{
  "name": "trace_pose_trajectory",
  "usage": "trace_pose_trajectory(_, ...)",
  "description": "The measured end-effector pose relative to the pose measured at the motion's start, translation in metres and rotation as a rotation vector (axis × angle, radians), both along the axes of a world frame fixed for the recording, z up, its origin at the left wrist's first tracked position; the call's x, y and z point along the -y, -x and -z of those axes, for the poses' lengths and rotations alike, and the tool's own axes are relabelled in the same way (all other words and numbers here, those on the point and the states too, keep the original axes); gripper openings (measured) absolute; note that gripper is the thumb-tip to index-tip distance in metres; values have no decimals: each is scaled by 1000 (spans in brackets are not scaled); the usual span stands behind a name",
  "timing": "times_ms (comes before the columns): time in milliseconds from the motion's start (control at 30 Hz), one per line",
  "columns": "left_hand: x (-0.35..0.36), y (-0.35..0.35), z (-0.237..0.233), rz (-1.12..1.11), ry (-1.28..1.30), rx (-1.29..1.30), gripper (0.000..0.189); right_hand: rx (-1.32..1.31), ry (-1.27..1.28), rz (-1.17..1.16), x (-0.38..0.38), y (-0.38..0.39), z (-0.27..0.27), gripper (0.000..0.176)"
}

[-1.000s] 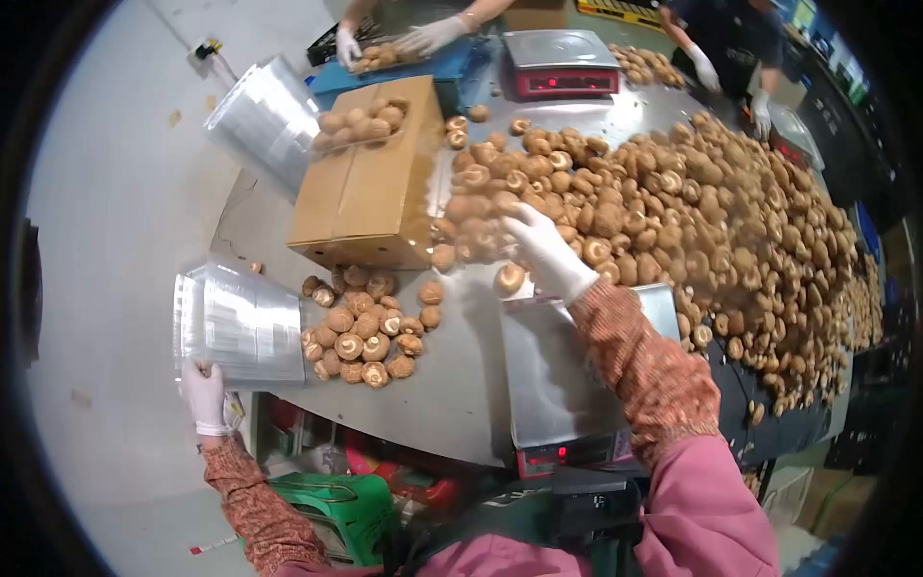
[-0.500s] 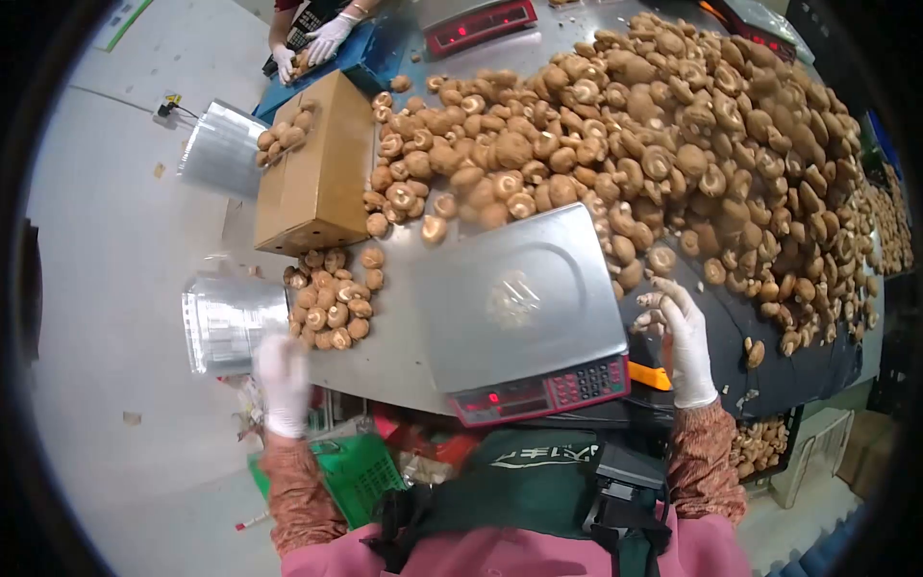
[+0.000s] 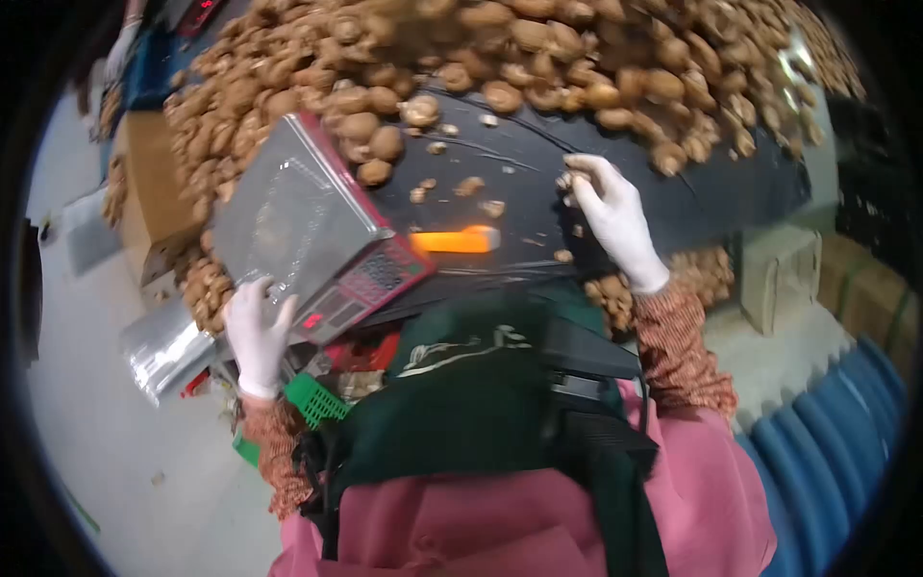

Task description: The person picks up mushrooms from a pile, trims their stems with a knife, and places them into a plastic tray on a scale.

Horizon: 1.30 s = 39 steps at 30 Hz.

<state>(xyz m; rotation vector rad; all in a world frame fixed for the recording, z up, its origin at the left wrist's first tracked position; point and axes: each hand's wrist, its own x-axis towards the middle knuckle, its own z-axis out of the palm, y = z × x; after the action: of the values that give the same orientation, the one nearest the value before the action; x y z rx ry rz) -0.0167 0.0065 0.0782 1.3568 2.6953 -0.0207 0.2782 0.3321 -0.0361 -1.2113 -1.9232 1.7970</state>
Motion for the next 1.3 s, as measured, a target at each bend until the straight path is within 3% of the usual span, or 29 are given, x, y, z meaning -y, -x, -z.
trace_pose_trajectory(167, -58, -54, 1, -47, -281, 326, 26, 3, 43, 233, -12, -27, 15, 25)
trace_pose_trajectory(300, -99, -82, 38, 225, -289, 416, 27, 58, -152, 344, -7, -45, 38, 24)
trace_pose_trajectory(400, -119, -93, 63, 147, -333, 596, 27, 58, -247, 476, -12, -61, 44, 20)
trace_pose_trajectory(533, -148, -106, 98, 225, -362, 654, 28, 143, -630, 309, -20, -66, 43, 24)
trace_pose_trajectory(567, -155, -110, 104, 267, -378, 647, 28, 152, -586, 219, -16, -63, 42, 33)
trace_pose_trajectory(633, -165, -117, 109, 284, -320, 629, 29, 137, -871, 46, -11, -50, 47, 47)
trace_pose_trajectory(700, -167, -126, 118, 274, -322, 643, 30, 256, -870, -95, -11, -47, 58, 63)
trace_pose_trajectory(767, -167, -135, 115, 199, -318, 770, 30, 140, -675, -32, -16, -48, 62, 63)
trace_pose_trajectory(833, -174, -140, 108, 210, -328, 839, 30, -176, 245, 175, -23, -46, 43, 60)
trace_pose_trajectory(900, -184, -143, 106, 179, -301, 937, 30, -721, 695, 238, -25, -49, 39, 58)
trace_pose_trajectory(967, -200, -154, 102, 111, -292, 1033, 30, -804, 882, 212, -25, -52, 38, 57)
trace_pose_trajectory(1000, -206, -157, 105, 64, -282, 1147, 40, -859, 966, 191, -21, -53, 35, 57)
trace_pose_trajectory(1100, -224, -187, 92, -215, -612, 1502, 56, -947, 1150, 155, -12, -50, 36, 60)
trace_pose_trajectory(1133, -226, -187, 93, -117, -589, 1393, 67, -946, 1203, 171, -10, -49, 35, 61)
trace_pose_trajectory(1200, -226, -190, 94, -48, -600, 1299, 68, -917, 1252, 274, -2, -45, 26, 61)
trace_pose_trajectory(1267, -220, -189, 104, 87, -585, 1117, 70, -946, 1267, 135, 1, -46, 26, 58)
trace_pose_trajectory(1300, -219, -191, 101, -1, -583, 1225, 70, -962, 1273, 65, 4, -46, 27, 56)
